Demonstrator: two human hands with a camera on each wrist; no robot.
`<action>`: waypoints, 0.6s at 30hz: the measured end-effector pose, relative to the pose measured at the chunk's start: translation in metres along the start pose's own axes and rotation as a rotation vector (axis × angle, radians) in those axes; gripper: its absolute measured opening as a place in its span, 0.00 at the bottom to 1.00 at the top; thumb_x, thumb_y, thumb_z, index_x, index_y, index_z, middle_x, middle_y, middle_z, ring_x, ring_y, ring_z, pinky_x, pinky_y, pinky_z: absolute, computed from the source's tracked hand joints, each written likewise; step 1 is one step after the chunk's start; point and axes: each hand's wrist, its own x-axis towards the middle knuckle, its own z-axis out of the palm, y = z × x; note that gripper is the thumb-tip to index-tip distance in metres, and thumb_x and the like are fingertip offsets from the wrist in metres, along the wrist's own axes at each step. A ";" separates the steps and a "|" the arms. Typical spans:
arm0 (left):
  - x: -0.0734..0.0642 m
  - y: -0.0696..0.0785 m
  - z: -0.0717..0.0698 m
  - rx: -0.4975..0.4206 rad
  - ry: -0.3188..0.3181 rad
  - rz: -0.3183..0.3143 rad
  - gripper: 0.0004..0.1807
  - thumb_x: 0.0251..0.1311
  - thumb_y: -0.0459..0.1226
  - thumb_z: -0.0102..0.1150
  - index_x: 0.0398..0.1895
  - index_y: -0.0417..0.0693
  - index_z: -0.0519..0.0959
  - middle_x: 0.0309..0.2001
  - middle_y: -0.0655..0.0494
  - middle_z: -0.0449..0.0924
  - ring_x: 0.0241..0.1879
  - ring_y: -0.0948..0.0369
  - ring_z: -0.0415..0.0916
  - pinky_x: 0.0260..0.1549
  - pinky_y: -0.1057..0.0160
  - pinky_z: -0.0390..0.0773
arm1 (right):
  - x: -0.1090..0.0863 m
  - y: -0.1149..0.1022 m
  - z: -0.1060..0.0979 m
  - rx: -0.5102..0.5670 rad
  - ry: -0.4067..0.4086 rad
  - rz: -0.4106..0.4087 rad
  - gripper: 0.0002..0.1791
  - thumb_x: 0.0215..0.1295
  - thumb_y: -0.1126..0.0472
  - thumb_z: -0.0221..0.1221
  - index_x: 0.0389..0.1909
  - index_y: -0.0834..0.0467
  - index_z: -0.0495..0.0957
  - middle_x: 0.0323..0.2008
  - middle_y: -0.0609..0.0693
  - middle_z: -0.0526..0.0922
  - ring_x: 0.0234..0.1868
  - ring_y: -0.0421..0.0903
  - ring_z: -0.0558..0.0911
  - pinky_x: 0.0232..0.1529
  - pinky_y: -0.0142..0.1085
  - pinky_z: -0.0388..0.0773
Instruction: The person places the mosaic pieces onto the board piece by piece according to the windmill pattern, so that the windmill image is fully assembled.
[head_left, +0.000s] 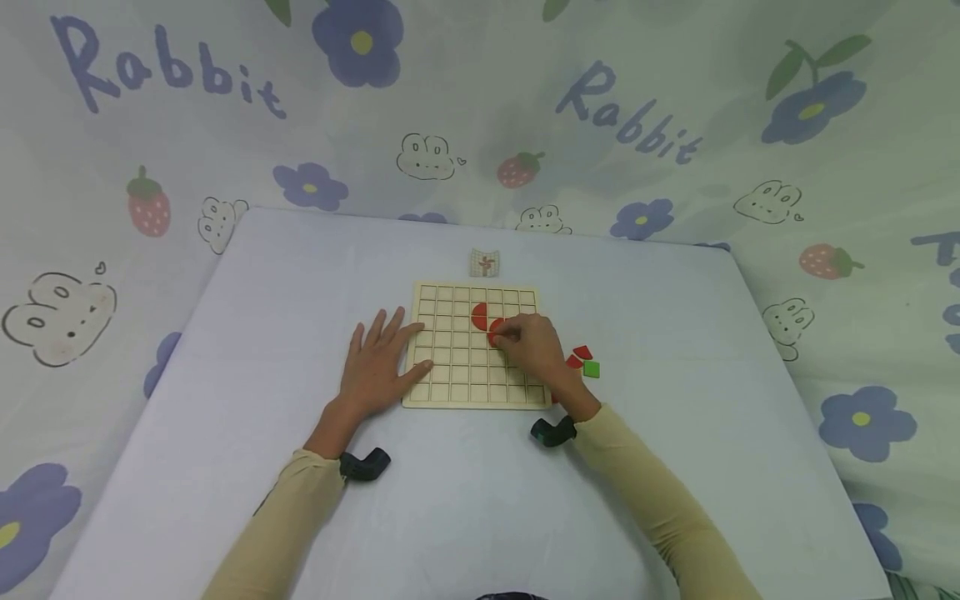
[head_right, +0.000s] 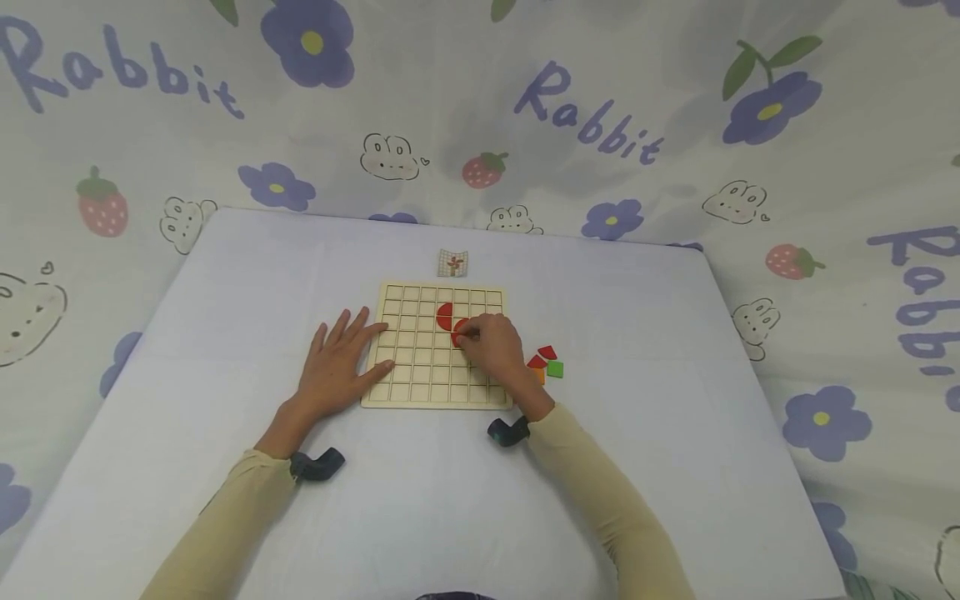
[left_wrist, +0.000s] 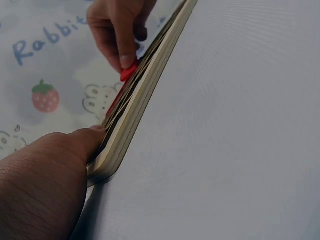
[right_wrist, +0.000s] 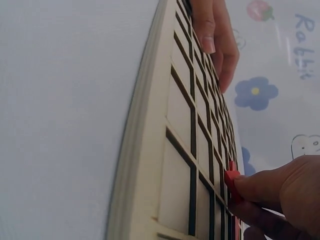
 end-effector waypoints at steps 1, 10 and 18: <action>0.000 0.000 0.000 0.001 0.001 0.000 0.40 0.63 0.66 0.48 0.74 0.59 0.62 0.78 0.48 0.46 0.76 0.47 0.35 0.69 0.41 0.32 | 0.000 -0.001 0.000 -0.010 0.007 0.001 0.04 0.60 0.62 0.68 0.34 0.58 0.89 0.34 0.48 0.87 0.37 0.44 0.83 0.39 0.39 0.80; 0.000 0.000 -0.001 0.010 0.007 -0.006 0.40 0.63 0.66 0.48 0.73 0.58 0.62 0.78 0.48 0.46 0.76 0.47 0.35 0.69 0.41 0.32 | -0.002 -0.002 0.003 -0.101 0.015 0.017 0.04 0.59 0.60 0.68 0.29 0.55 0.90 0.30 0.44 0.81 0.37 0.43 0.76 0.30 0.38 0.76; 0.000 0.001 0.001 0.010 0.001 -0.006 0.40 0.63 0.65 0.49 0.74 0.58 0.62 0.78 0.48 0.46 0.76 0.47 0.34 0.69 0.41 0.32 | -0.008 0.003 -0.001 -0.057 -0.008 0.018 0.07 0.62 0.59 0.66 0.36 0.56 0.89 0.32 0.46 0.83 0.35 0.43 0.78 0.32 0.38 0.77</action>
